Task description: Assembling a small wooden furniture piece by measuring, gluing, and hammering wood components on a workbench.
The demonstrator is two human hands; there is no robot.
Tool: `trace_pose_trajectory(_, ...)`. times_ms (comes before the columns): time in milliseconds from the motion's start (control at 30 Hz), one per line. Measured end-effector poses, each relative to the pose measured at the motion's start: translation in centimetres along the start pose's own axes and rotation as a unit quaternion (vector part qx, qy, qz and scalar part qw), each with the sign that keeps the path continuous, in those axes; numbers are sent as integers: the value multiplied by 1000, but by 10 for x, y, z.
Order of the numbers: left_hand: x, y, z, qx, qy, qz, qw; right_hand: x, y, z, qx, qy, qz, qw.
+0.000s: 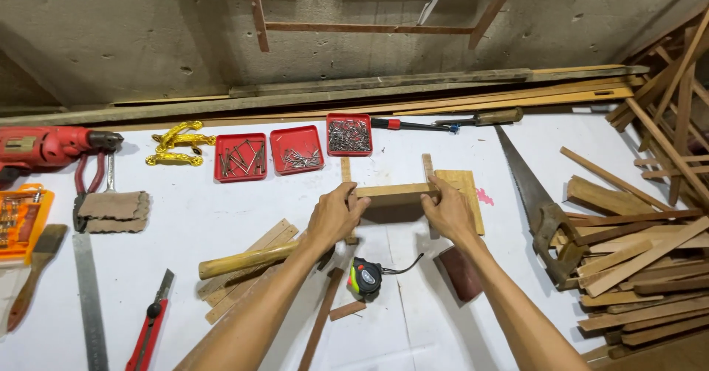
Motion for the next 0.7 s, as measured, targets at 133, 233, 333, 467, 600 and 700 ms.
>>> trace_pose_trajectory(133, -2, -4, 1, -15, 12, -53, 998, -15, 6, 4, 11, -39, -22, 999)
trace_pose_trajectory(233, 1, -13, 5, 2, -20, -97, 995, -19, 14, -4, -48, 3, -117, 992)
trace_pose_trajectory(333, 4, -19, 11, -5, -4, -76, 997, -31, 20, -29, -115, 2, -96, 989)
trace_pose_trajectory(467, -1, -28, 17, 8, 9, -120, 993, -63, 34, -19, 21, -47, 61, 997)
trace_pose_trajectory(600, -4, -39, 22, -11, 1, -135, 991, -78, 32, -8, 143, 181, 135, 964)
trace_pose_trajectory(700, -30, -48, 16, -22, 41, -117, 992, -85, 42, -3, 154, 237, 141, 949)
Point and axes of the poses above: each hand's wrist, its own y-axis towards the middle knuckle, its own z-axis out of the palm, x = y × z, the point moved 9 cm from there along y, towards the middle knuckle, and after that the axes turned 14 degrees about z, right-handed, at the moved point
